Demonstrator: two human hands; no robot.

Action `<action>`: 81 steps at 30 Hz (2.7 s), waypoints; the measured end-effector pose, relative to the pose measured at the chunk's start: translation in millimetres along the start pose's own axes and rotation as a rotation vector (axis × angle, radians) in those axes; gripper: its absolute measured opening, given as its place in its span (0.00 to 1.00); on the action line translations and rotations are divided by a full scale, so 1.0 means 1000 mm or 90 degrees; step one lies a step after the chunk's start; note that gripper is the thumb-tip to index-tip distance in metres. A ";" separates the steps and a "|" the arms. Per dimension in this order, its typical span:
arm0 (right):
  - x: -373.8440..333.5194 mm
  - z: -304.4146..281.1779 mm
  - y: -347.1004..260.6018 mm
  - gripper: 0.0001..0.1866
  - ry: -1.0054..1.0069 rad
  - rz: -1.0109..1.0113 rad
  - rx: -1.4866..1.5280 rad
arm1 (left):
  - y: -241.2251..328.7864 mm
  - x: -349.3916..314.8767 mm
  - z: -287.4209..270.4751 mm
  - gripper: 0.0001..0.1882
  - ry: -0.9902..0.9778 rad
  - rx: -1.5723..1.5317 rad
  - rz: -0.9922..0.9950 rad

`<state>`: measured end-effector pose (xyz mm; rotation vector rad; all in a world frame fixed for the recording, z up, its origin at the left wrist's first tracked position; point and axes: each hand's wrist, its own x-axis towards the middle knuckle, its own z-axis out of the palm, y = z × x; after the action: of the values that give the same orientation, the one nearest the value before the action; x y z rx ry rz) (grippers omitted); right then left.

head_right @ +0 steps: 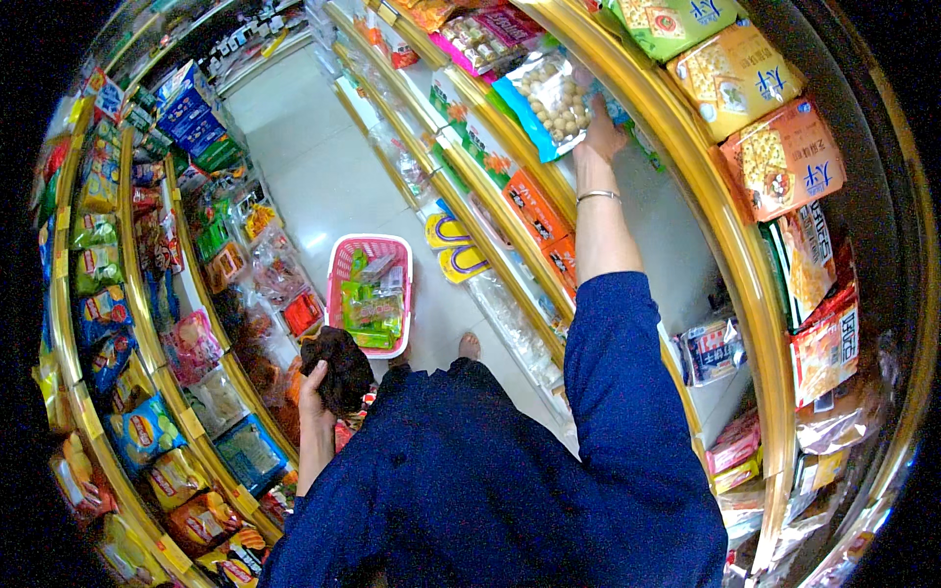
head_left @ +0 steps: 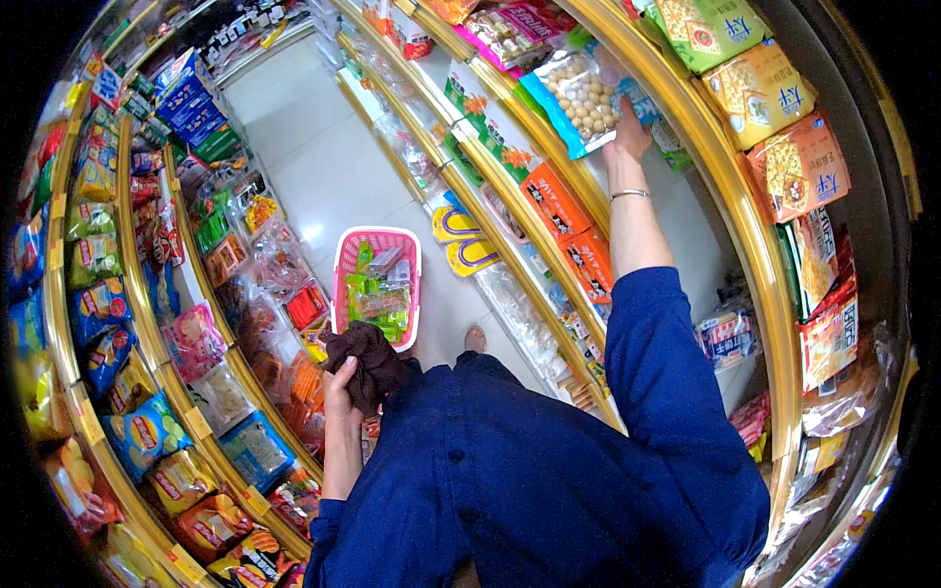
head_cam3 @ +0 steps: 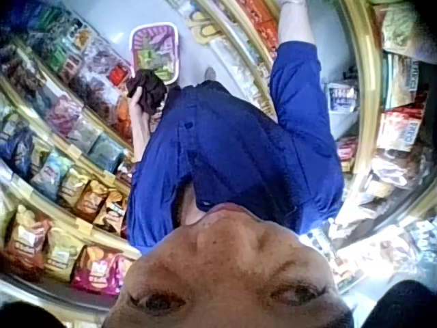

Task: The person cleans a supermarket shelf by removing packaged snacks and bread, wiping the shelf surface with a dark cloth, and placing the items back. The person also wipes the shelf edge and handles a plastic container during the process.

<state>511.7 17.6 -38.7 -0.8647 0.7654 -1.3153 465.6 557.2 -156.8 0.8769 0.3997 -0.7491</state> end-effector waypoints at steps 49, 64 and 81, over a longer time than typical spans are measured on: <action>0.032 0.009 0.029 0.38 0.132 -0.133 -0.141 | 0.019 -0.011 -0.043 0.24 0.171 -0.008 -0.023; 0.092 -0.025 0.022 0.24 -0.172 0.126 -0.104 | 0.003 -0.012 -0.036 0.22 0.172 -0.019 -0.016; 0.121 -0.051 -0.017 0.22 -0.224 0.160 -0.094 | -0.034 -0.018 -0.009 0.21 0.199 -0.021 -0.012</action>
<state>472.2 -109.0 -47.6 -1.0471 0.6716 -0.8637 428.4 557.8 -170.4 0.9624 0.6958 -0.6220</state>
